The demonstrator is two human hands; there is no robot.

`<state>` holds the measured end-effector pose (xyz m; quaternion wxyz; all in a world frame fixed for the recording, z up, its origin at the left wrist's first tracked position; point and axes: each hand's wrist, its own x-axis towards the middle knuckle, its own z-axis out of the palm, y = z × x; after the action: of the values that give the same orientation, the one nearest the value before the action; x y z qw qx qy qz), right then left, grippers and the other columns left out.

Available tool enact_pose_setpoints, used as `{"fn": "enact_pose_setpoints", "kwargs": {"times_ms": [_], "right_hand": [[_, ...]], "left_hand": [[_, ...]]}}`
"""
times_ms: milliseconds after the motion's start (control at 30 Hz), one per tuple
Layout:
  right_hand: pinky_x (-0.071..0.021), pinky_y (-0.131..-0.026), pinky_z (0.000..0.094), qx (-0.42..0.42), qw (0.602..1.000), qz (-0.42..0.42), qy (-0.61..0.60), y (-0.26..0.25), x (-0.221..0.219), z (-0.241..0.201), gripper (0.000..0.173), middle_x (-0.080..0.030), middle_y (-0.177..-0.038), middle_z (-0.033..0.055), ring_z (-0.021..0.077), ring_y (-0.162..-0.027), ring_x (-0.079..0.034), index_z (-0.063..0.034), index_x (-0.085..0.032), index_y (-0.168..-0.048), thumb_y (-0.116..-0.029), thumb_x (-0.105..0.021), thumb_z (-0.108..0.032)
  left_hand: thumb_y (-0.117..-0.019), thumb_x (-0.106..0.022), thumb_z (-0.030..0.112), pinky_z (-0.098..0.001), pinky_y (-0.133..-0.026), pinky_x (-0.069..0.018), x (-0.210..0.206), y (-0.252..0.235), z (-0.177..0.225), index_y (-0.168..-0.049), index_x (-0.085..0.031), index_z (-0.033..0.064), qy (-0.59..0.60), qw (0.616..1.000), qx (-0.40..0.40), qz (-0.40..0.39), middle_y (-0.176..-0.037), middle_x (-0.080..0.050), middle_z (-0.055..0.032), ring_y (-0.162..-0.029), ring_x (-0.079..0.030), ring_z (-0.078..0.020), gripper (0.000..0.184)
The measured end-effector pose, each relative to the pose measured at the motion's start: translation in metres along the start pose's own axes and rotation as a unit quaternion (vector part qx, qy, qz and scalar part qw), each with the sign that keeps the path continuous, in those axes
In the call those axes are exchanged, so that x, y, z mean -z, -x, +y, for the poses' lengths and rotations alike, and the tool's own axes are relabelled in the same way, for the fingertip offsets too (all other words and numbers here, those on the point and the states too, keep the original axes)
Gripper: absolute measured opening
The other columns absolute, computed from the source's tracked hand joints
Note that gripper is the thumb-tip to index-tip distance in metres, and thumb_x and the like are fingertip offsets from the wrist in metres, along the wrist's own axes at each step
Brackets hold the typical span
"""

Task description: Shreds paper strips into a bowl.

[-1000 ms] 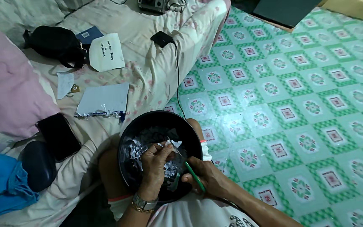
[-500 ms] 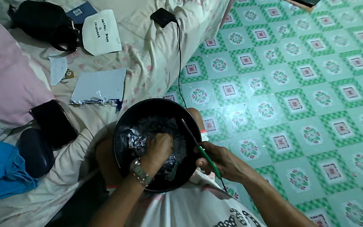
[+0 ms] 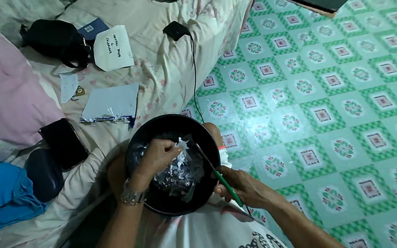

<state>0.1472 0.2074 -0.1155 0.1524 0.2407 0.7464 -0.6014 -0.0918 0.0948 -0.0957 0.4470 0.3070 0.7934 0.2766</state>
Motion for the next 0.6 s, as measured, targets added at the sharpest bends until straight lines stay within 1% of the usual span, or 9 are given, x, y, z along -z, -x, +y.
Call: {"fn": "enact_pose_setpoints", "kwargs": {"times_ms": [33, 100, 200, 300, 367, 433, 533, 600], "right_hand": [[-0.0549, -0.071, 0.0336, -0.006, 1.0, -0.021, 0.017, 0.0, 0.0, -0.003, 0.066, -0.065, -0.088, 0.0085, 0.014, -0.073, -0.063, 0.0041, -0.055, -0.129, -0.0959, -0.06, -0.052], [-0.054, -0.075, 0.0405, -0.007, 0.998, -0.046, 0.045, -0.001, -0.001, -0.011, 0.068, -0.066, -0.092, 0.0138, 0.0206, -0.078, -0.064, 0.0056, -0.055, -0.129, -0.0953, -0.061, -0.053], [-0.0526, -0.076, 0.0415, -0.012, 0.996, -0.064, 0.054, -0.004, -0.003, -0.017, 0.072, -0.065, -0.092, 0.0123, 0.0207, -0.08, -0.063, 0.0037, -0.055, -0.13, -0.0939, -0.06, -0.058], [-0.053, -0.073, 0.0386, -0.001, 0.997, -0.056, 0.048, -0.007, -0.006, -0.017, 0.074, -0.065, -0.088, 0.0098, 0.0176, -0.076, -0.062, 0.0036, -0.054, -0.129, -0.0929, -0.059, -0.061], [-0.0517, -0.069, 0.0338, 0.022, 0.998, -0.037, 0.04, -0.007, -0.01, -0.015, 0.075, -0.063, -0.084, 0.007, 0.0135, -0.072, -0.06, 0.0039, -0.056, -0.125, -0.0915, -0.059, -0.062], [-0.0502, -0.066, 0.0287, 0.044, 0.999, -0.014, 0.029, -0.007, -0.013, -0.013, 0.074, -0.062, -0.08, 0.0047, 0.0095, -0.068, -0.058, 0.0045, -0.058, -0.122, -0.0904, -0.061, -0.063], [-0.0478, -0.061, 0.0232, 0.069, 0.997, 0.019, 0.02, -0.007, -0.017, -0.01, 0.069, -0.059, -0.075, 0.0018, 0.0048, -0.062, -0.055, 0.0045, -0.061, -0.116, -0.0909, -0.061, -0.06], [-0.0466, -0.058, 0.0208, 0.082, 0.996, 0.031, 0.015, -0.009, -0.019, -0.008, 0.061, -0.059, -0.073, 0.0008, 0.0028, -0.06, -0.054, 0.0035, -0.062, -0.113, -0.0924, -0.063, -0.054]], "left_hand": [[-0.099, -0.066, 0.008, -0.0218, -0.063, -0.0498, 0.002, 0.005, -0.002, -0.091, -0.066, -0.0051, 0.05, 0.999, -0.009, 0.021, -0.073, -0.058, -0.0042, -0.062, -0.054, -0.0056, 0.015], [-0.0969, -0.067, 0.004, -0.0177, -0.06, -0.049, 0.002, 0.012, -0.005, -0.086, -0.065, -0.0032, 0.1, 0.994, -0.026, 0.034, -0.068, -0.057, 0.0007, -0.058, -0.054, -0.0016, 0.013], [-0.0964, -0.067, 0.006, -0.0183, -0.062, -0.0484, -0.001, 0.018, -0.004, -0.084, -0.065, -0.0016, 0.079, 0.996, -0.05, 0.01, -0.067, -0.056, 0.0029, -0.059, -0.053, -0.0005, 0.014], [-0.0965, -0.067, 0.009, -0.0174, -0.061, -0.0463, -0.005, 0.02, -0.001, -0.082, -0.065, -0.0001, 0.046, 0.996, -0.067, -0.031, -0.067, -0.054, 0.0048, -0.059, -0.051, 0.0011, 0.017], [-0.0971, -0.067, 0.011, -0.0167, -0.06, -0.0447, -0.006, 0.021, 0.001, -0.081, -0.064, 0.001, 0.033, 0.996, -0.067, -0.047, -0.066, -0.052, 0.0059, -0.058, -0.049, 0.0018, 0.02], [-0.097, -0.067, 0.011, -0.0163, -0.059, -0.0445, -0.006, 0.021, 0.001, -0.08, -0.064, 0.0009, 0.031, 0.996, -0.071, -0.046, -0.065, -0.052, 0.0058, -0.057, -0.049, 0.0021, 0.02], [-0.0972, -0.066, 0.01, -0.0165, -0.059, -0.0447, -0.004, 0.02, -0.001, -0.079, -0.063, 0.0012, 0.036, 0.996, -0.075, -0.046, -0.065, -0.052, 0.006, -0.057, -0.049, 0.0019, 0.02], [-0.0975, -0.066, 0.01, -0.0162, -0.059, -0.0443, -0.003, 0.019, -0.002, -0.08, -0.063, 0.001, 0.037, 0.996, -0.069, -0.047, -0.065, -0.051, 0.0061, -0.056, -0.049, 0.0021, 0.02]]}}
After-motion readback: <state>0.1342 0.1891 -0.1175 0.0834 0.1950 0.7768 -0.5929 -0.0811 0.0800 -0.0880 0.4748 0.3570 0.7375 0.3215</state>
